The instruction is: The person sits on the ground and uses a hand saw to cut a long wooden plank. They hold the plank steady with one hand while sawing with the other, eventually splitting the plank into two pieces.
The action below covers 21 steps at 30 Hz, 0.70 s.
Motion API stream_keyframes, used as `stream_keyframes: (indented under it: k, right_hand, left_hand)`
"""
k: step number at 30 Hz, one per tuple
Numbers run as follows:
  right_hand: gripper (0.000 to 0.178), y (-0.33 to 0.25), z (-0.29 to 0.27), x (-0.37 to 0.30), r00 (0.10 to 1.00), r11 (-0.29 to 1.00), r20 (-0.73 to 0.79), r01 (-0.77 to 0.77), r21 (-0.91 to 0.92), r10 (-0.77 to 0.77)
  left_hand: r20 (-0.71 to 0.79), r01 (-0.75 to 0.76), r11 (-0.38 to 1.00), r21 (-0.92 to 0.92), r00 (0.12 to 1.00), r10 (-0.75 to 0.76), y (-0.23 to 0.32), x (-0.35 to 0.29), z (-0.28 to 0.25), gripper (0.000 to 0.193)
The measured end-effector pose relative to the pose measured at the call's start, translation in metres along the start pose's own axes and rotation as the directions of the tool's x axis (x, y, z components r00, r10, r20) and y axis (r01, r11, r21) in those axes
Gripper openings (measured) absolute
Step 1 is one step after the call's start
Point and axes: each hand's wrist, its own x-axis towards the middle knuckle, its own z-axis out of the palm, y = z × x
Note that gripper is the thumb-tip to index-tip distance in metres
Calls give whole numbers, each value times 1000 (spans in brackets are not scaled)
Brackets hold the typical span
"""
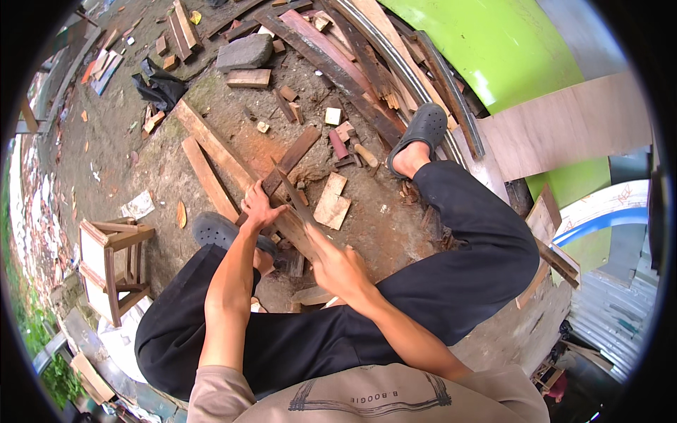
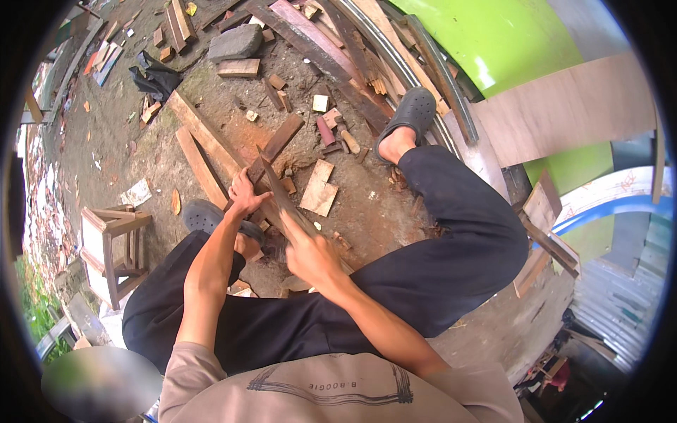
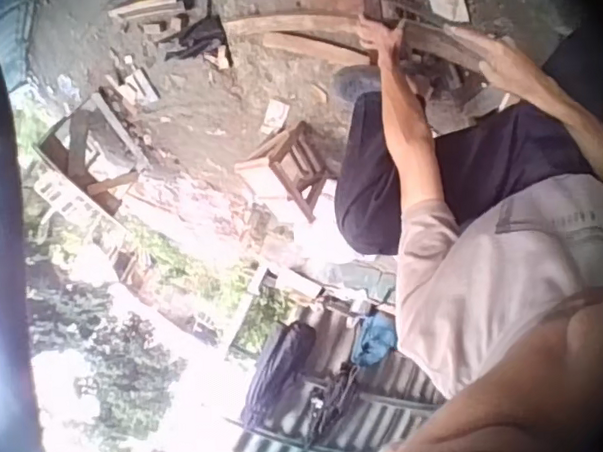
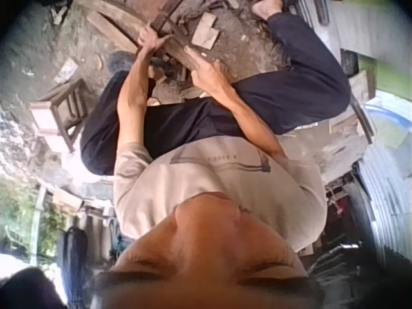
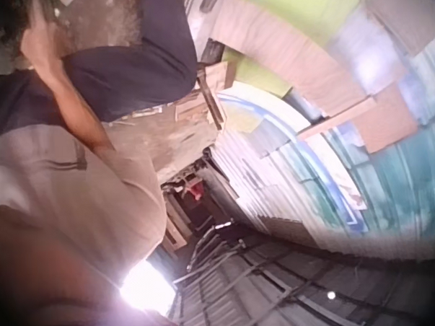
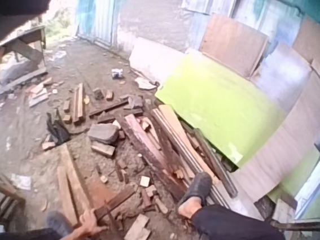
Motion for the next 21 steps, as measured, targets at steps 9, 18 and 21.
stream_keyframes:
  k: [9, 18, 21]
  right_hand:
    - [66, -5, -8, 33, 992, 995, 106, -70, 77, 61]
    - [67, 9, 33, 107, 994, 997, 83, -72, -28, 74]
    - [65, -1, 9, 44, 998, 994, 58, 10, 105, -16]
  left_hand:
    - [36, 32, 999, 24, 999, -32, -4, -3, 2, 122]
    - [-27, -19, 1000, -17, 999, 18, -2, 5, 12, 123]
    - [1, -4, 1000, -10, 1000, 4, -12, -5, 6, 121]
